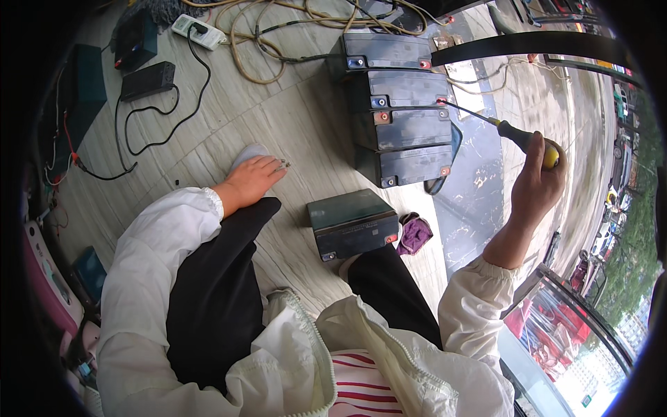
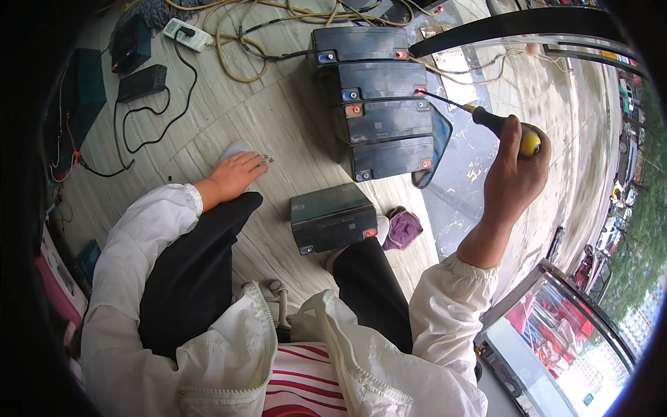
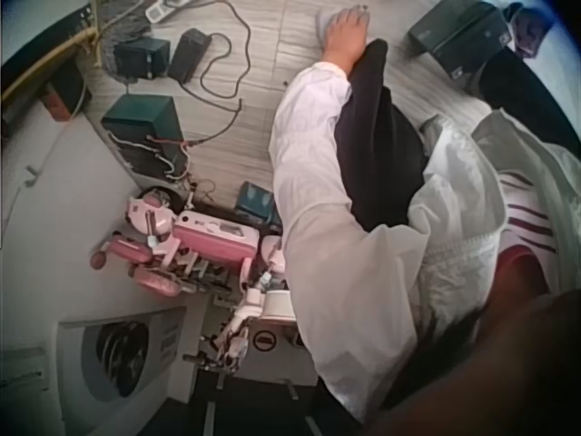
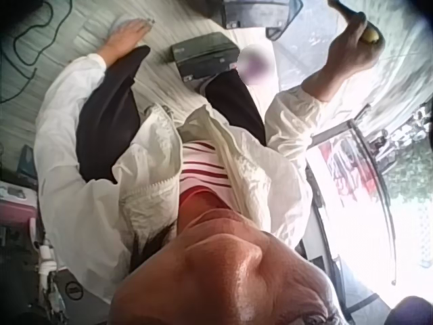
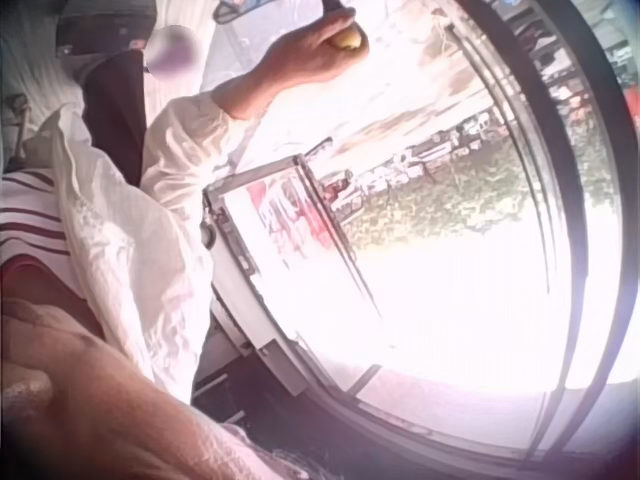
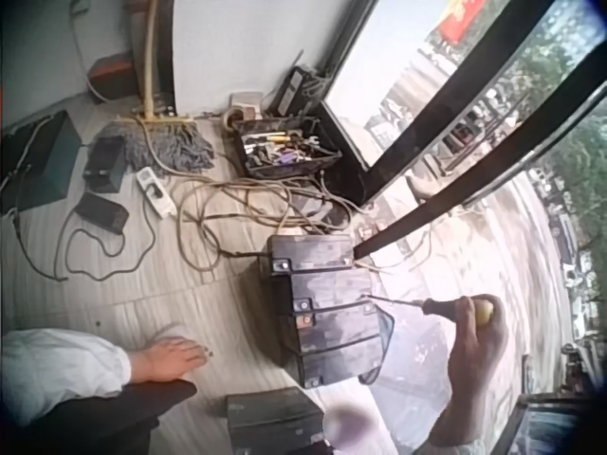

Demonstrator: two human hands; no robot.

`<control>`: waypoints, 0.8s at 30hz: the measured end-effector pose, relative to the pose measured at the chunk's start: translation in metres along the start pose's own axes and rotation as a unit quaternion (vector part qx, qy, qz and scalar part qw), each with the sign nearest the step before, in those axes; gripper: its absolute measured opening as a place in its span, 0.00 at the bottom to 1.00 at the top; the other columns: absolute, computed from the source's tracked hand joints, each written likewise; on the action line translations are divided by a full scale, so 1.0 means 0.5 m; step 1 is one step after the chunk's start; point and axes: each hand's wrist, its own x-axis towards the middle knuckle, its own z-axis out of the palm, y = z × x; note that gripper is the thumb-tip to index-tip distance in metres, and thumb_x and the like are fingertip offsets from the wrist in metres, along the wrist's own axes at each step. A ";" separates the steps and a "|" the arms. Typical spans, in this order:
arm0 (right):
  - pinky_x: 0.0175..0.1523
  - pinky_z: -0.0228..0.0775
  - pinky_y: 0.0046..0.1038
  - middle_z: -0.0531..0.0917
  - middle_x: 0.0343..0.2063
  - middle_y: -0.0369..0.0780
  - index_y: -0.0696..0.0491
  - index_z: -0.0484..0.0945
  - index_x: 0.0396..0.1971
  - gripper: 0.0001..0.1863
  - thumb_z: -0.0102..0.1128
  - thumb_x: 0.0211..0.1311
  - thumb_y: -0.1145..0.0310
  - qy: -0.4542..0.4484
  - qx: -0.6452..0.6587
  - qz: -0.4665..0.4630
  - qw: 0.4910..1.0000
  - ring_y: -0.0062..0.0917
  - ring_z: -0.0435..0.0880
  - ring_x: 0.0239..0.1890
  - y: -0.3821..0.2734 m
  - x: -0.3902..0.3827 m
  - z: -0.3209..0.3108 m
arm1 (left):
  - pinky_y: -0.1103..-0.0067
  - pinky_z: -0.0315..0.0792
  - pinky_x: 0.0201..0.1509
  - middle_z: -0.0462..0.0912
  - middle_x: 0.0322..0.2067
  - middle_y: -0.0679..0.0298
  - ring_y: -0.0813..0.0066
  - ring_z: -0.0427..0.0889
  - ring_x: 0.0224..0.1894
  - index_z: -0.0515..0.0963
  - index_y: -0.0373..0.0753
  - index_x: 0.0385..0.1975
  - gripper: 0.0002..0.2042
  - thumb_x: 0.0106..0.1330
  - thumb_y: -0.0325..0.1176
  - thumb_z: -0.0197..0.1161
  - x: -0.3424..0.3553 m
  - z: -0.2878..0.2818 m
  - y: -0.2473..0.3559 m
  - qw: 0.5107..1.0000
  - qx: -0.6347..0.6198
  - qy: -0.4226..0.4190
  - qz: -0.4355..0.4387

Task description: The person sits on the floor and uses a screwdriver to tighten or loosen terminals on a series of connected batteries. The person adjusts connections between the batteries and nearby wiring.

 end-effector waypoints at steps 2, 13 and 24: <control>0.35 0.69 0.19 0.80 0.24 0.38 0.60 0.77 0.34 0.18 0.62 0.64 0.58 0.003 -0.016 0.012 1.000 0.17 0.75 0.26 0.011 0.011 0.002 | 0.70 0.57 0.69 0.67 0.62 0.60 0.63 0.63 0.66 0.67 0.43 0.59 0.22 0.63 0.31 0.49 0.001 -0.003 0.002 1.000 -0.001 -0.004 -0.001; 0.41 0.69 0.21 0.78 0.32 0.39 0.59 0.69 0.49 0.19 0.60 0.65 0.62 -0.080 0.017 0.030 0.996 0.18 0.75 0.33 0.015 0.059 -0.010 | 0.70 0.56 0.69 0.67 0.62 0.59 0.62 0.63 0.66 0.68 0.43 0.59 0.22 0.63 0.31 0.50 0.004 -0.005 0.002 1.000 -0.006 -0.007 0.000; 0.42 0.70 0.21 0.78 0.33 0.39 0.57 0.70 0.47 0.16 0.57 0.66 0.62 -0.086 0.030 0.009 0.996 0.18 0.75 0.33 0.030 0.047 -0.008 | 0.70 0.55 0.69 0.67 0.62 0.59 0.62 0.62 0.66 0.67 0.43 0.60 0.23 0.62 0.31 0.51 0.001 -0.013 0.002 1.000 -0.003 -0.015 0.001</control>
